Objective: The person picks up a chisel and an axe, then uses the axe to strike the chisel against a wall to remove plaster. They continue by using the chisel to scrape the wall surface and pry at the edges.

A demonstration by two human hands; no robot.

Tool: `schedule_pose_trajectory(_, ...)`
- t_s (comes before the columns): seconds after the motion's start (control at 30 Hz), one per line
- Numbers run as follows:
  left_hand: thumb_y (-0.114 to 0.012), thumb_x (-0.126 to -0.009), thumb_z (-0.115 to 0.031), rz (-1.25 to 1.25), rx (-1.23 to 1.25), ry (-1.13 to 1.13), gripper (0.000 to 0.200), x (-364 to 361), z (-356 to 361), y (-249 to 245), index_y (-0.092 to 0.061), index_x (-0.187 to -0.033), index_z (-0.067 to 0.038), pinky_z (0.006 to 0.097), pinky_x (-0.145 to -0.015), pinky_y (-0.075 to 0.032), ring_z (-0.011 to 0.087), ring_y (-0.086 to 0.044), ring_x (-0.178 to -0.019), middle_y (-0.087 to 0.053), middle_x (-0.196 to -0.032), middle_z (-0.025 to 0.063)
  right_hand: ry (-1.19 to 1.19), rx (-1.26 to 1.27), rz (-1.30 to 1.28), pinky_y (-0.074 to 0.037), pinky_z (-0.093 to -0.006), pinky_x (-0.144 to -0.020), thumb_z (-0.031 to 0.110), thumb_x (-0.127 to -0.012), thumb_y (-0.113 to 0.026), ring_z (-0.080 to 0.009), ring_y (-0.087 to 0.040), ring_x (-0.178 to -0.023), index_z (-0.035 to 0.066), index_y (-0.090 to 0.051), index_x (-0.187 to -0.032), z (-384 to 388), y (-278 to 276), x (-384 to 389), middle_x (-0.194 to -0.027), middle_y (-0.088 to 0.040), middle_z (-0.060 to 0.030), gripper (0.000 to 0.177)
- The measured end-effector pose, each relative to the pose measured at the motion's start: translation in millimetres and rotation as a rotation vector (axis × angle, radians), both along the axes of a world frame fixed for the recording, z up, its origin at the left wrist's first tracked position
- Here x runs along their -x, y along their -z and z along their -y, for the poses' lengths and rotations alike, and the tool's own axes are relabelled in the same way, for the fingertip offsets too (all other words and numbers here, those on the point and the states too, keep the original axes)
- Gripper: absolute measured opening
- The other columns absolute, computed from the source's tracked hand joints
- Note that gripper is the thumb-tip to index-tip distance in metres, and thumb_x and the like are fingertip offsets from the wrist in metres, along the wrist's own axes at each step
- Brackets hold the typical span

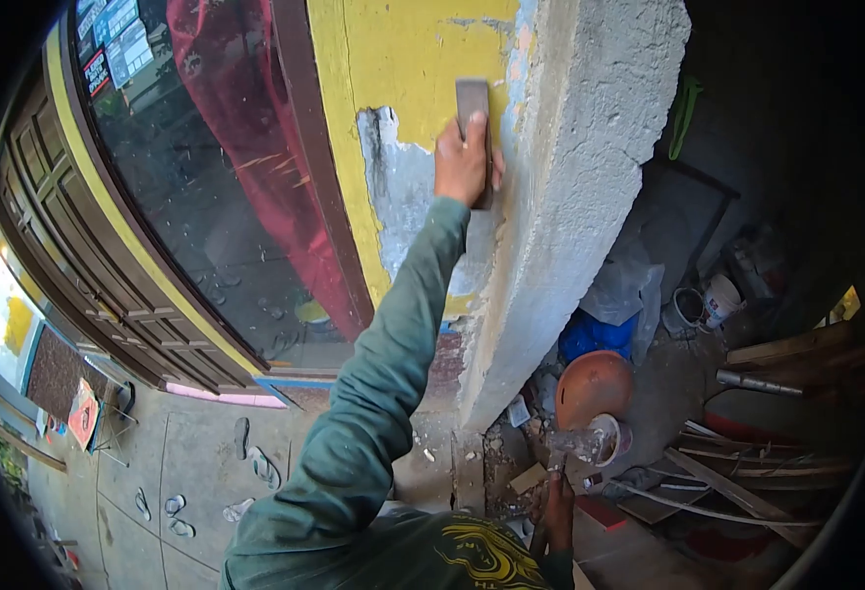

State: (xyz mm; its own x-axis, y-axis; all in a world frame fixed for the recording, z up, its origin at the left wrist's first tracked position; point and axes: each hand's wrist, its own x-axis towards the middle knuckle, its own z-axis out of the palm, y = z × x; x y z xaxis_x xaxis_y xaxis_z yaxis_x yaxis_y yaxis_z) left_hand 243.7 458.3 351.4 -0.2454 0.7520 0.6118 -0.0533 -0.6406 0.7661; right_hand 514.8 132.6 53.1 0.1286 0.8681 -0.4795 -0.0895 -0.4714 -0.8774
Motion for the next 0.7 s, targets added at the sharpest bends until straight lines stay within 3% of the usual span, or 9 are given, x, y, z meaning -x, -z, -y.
schedule_pose_trajectory(0.13, -0.048, -0.099, -0.032, 0.005, 0.056, 0.094, 0.03, 4, 25, 35, -0.049, -0.094, -0.003, 0.0302, -0.041, -0.041, 0.0165, -0.052, -0.041, -0.056, -0.055, 0.0087, 0.048, 0.013, 0.006, -0.035, -0.0272, -0.034, 0.043, -0.098, -0.044, -0.0125, -0.044, -0.038, 0.008, -0.05, -0.098, 9, 10, 3, -0.057, -0.046, -0.0022, 0.035)
schedule_pose_trajectory(0.23, -0.048, -0.097, -0.031, -0.003, 0.346, 0.186, 0.027, 0, 53, 157, -0.047, -0.098, -0.004, 0.0296, -0.042, -0.042, 0.0172, -0.052, -0.043, -0.058, -0.062, 0.0106, 0.018, -0.039, 0.006, -0.036, -0.0272, -0.035, 0.043, -0.099, -0.041, -0.0132, -0.044, -0.038, 0.007, -0.05, -0.099, 11, 10, 8, -0.059, -0.047, -0.0039, 0.037)
schedule_pose_trajectory(0.27, -0.047, -0.097, -0.028, -0.128, 0.425, 0.151, 0.024, 4, 44, 235, -0.047, -0.099, -0.004, 0.031, -0.042, -0.043, 0.0185, -0.054, -0.044, -0.059, -0.063, 0.0112, 0.029, -0.027, 0.004, -0.036, -0.0272, -0.035, 0.043, -0.099, -0.041, -0.0132, -0.044, -0.038, 0.007, -0.05, -0.099, 13, 11, 9, -0.059, -0.047, -0.0039, 0.037)
schedule_pose_trajectory(0.3, -0.047, -0.097, -0.027, -0.029, 0.587, 0.24, 0.024, -1, 64, 270, -0.049, -0.099, -0.003, 0.0318, -0.043, -0.044, 0.0196, -0.054, -0.045, -0.06, -0.064, 0.0114, 0.016, -0.046, 0.011, -0.036, -0.0269, -0.035, 0.042, -0.099, -0.041, -0.0129, -0.044, -0.038, 0.007, -0.049, -0.1, 14, 12, 10, -0.059, -0.046, -0.0038, 0.036)
schedule_pose_trajectory(0.4, -0.043, -0.096, -0.025, 0.132, 0.803, 0.37, 0.026, -7, 103, 292, -0.054, -0.091, -0.002, 0.0297, -0.043, -0.043, 0.0196, -0.055, -0.046, -0.062, -0.065, 0.0106, 0.025, -0.091, 0.042, -0.034, -0.0253, -0.036, 0.04, -0.099, -0.044, -0.0105, -0.043, -0.041, 0.006, -0.05, -0.101, 11, 10, 19, -0.059, -0.045, -0.0021, 0.035)
schedule_pose_trajectory(0.47, -0.037, -0.097, -0.027, 0.203, 0.959, 0.458, 0.031, -6, 115, 268, -0.055, -0.088, -0.004, 0.0277, -0.043, -0.041, 0.0183, -0.055, -0.047, -0.061, -0.065, 0.0089, 0.048, -0.101, 0.069, -0.033, -0.0241, -0.037, 0.039, -0.098, -0.046, -0.0084, -0.042, -0.043, 0.005, -0.05, -0.101, 12, 7, 31, -0.06, -0.045, -0.0005, 0.034)
schedule_pose_trajectory(0.5, -0.033, -0.098, -0.029, 0.265, 0.969, 0.625, 0.034, 1, 105, 272, -0.055, -0.085, -0.007, 0.0258, -0.043, -0.037, 0.0151, -0.053, -0.053, -0.059, -0.069, 0.006, 0.067, -0.125, 0.063, -0.032, -0.0233, -0.038, 0.038, -0.098, -0.046, -0.0077, -0.042, -0.044, 0.005, -0.05, -0.102, 10, 5, 39, -0.061, -0.045, -0.0003, 0.034)
schedule_pose_trajectory(0.53, -0.033, -0.098, -0.029, 0.262, 0.982, 0.637, 0.034, 2, 99, 262, -0.055, -0.085, -0.007, 0.0258, -0.043, -0.037, 0.0151, -0.053, -0.053, -0.059, -0.069, 0.006, 0.088, -0.153, 0.055, -0.032, -0.0225, -0.039, 0.037, -0.098, -0.046, -0.0069, -0.041, -0.045, 0.005, -0.051, -0.103, 7, 2, 47, -0.062, -0.045, 0.0, 0.033)
schedule_pose_trajectory(0.7, -0.036, -0.1, -0.035, 0.777, 0.94, 0.744, 0.031, -21, 73, 193, -0.045, -0.083, -0.011, 0.0246, -0.044, -0.035, 0.0126, -0.045, -0.06, -0.048, -0.074, 0.0026, 0.136, -0.309, 0.053, -0.035, -0.0226, -0.044, 0.044, -0.096, -0.046, -0.0089, -0.043, -0.048, 0.004, -0.05, -0.109, -9, -24, 94, -0.067, -0.048, -0.0035, 0.042)
